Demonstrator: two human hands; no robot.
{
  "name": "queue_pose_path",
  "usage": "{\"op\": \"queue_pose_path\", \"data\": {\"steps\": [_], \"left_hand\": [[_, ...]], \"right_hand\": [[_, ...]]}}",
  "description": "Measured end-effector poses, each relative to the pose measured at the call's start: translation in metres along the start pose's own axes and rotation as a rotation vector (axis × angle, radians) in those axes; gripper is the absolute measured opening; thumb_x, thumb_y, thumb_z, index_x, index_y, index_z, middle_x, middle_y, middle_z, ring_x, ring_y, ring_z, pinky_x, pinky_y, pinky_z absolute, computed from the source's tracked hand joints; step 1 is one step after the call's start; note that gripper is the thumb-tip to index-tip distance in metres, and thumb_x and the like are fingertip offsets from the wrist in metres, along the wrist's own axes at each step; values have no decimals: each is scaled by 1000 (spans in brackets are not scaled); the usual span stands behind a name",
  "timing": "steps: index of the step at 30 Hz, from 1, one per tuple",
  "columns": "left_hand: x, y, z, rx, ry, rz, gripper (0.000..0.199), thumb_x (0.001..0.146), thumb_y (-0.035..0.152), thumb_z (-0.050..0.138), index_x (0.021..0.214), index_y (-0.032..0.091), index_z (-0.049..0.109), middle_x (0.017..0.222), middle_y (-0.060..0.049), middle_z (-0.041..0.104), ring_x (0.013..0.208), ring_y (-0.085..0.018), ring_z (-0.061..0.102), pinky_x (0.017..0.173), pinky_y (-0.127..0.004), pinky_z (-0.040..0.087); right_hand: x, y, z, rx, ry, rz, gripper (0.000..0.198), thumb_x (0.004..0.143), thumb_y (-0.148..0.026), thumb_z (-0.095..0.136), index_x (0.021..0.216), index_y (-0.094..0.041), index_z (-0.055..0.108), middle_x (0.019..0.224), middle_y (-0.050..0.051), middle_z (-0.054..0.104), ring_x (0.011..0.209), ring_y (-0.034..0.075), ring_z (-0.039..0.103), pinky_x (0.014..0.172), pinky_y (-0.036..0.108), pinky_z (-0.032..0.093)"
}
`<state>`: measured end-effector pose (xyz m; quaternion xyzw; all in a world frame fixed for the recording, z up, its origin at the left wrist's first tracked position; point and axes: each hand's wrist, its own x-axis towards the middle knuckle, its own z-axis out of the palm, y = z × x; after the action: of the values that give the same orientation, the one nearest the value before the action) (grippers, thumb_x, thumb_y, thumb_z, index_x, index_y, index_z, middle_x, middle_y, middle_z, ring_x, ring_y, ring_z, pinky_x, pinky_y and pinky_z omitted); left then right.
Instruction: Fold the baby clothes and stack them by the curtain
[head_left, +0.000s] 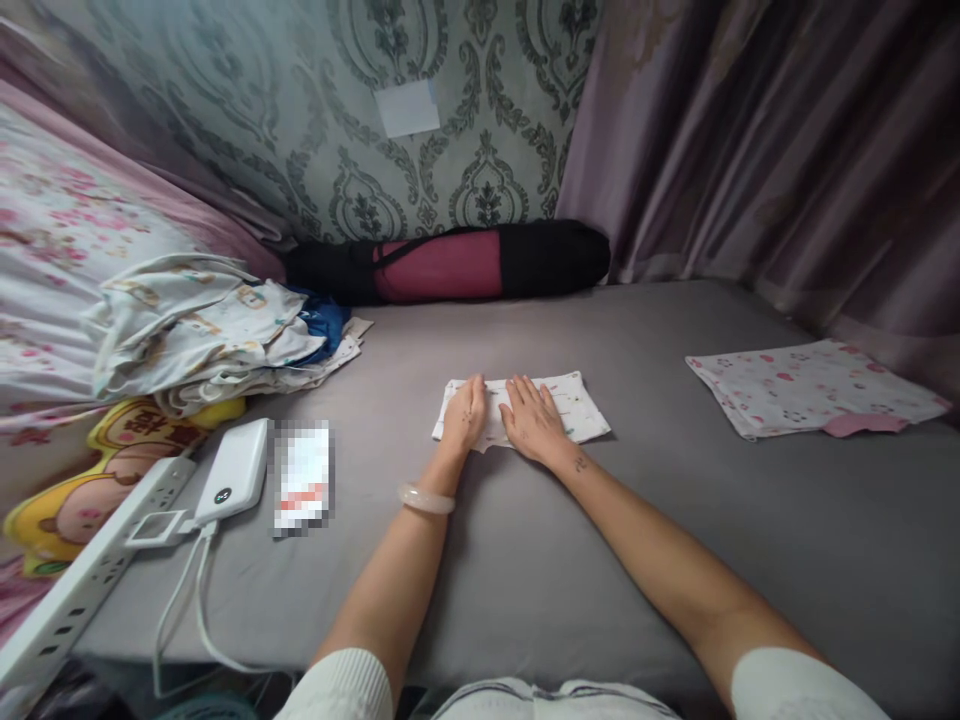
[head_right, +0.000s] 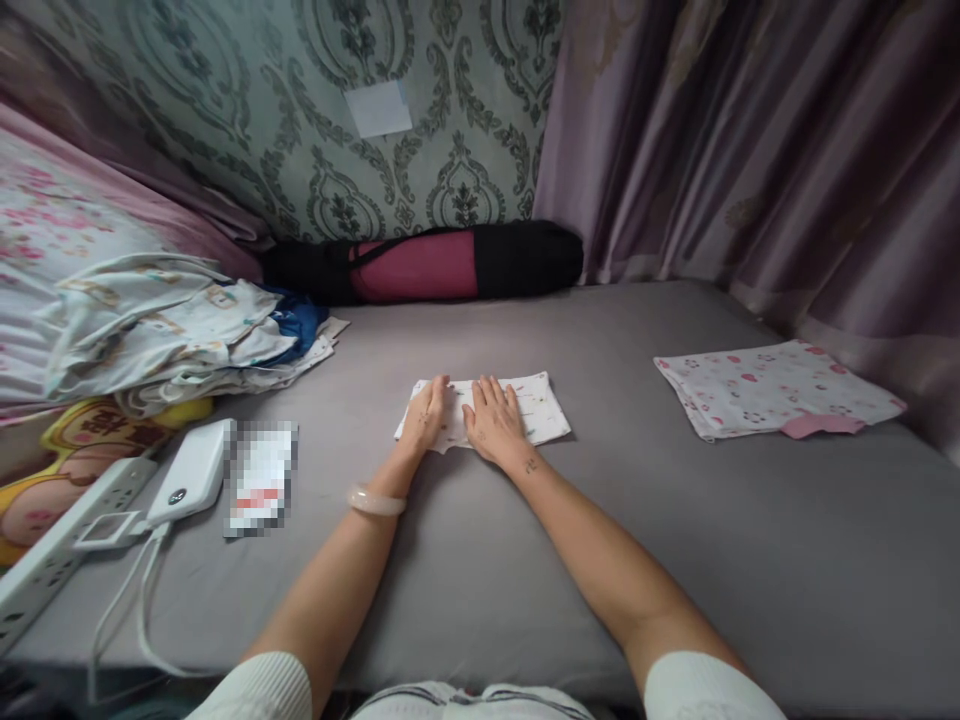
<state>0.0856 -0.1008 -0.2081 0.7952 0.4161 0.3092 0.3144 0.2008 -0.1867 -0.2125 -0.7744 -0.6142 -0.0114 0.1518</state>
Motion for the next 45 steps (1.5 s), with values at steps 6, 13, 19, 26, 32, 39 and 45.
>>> {"op": "queue_pose_path", "data": {"steps": [6,13,19,26,32,39,45], "left_hand": [[7,-18,-7,-242,248,-114,48,98,43,25,106,15,64,108,-14,70,103,-23,65,93,-37,46],[10,-25,-10,-264,301,-131,45,97,43,28,101,16,64,105,-13,71,100,-23,65,92,-37,46],[12,-27,-17,-264,335,-164,39,96,38,31,94,17,64,99,-13,71,97,-22,65,90,-35,47],[15,-32,-23,-315,371,-219,40,96,39,30,91,17,62,101,-13,70,96,-21,66,88,-32,48],[17,-38,-22,-302,371,-230,42,95,41,29,92,16,63,99,-14,70,95,-21,65,87,-33,48],[18,-44,-21,-300,388,-229,43,96,41,29,93,16,63,99,-13,70,95,-21,65,88,-34,48],[18,-42,-23,-294,377,-249,42,97,40,28,92,17,63,99,-13,70,96,-20,65,89,-34,48]], "right_hand": [[-1,-2,2,-48,-43,17,56,99,-36,25,146,-8,37,153,15,34,140,27,29,114,50,15],[8,-16,-10,-48,-139,31,54,98,-35,26,145,-11,40,153,17,32,141,32,27,112,57,18],[14,-38,-1,-55,-117,23,57,98,-33,25,146,-5,36,154,15,30,144,27,20,116,52,8],[11,-39,7,-76,-102,26,58,97,-32,26,145,-2,37,153,15,33,144,26,21,116,49,8],[16,-43,2,-74,-135,40,58,96,-32,27,144,0,37,152,17,34,143,28,22,116,50,8],[21,-64,11,-36,-62,2,60,97,-35,27,146,-1,34,152,17,34,143,28,24,116,46,9],[19,-65,23,-46,-57,5,61,98,-38,25,145,0,35,152,18,34,142,28,25,116,45,8]]}}
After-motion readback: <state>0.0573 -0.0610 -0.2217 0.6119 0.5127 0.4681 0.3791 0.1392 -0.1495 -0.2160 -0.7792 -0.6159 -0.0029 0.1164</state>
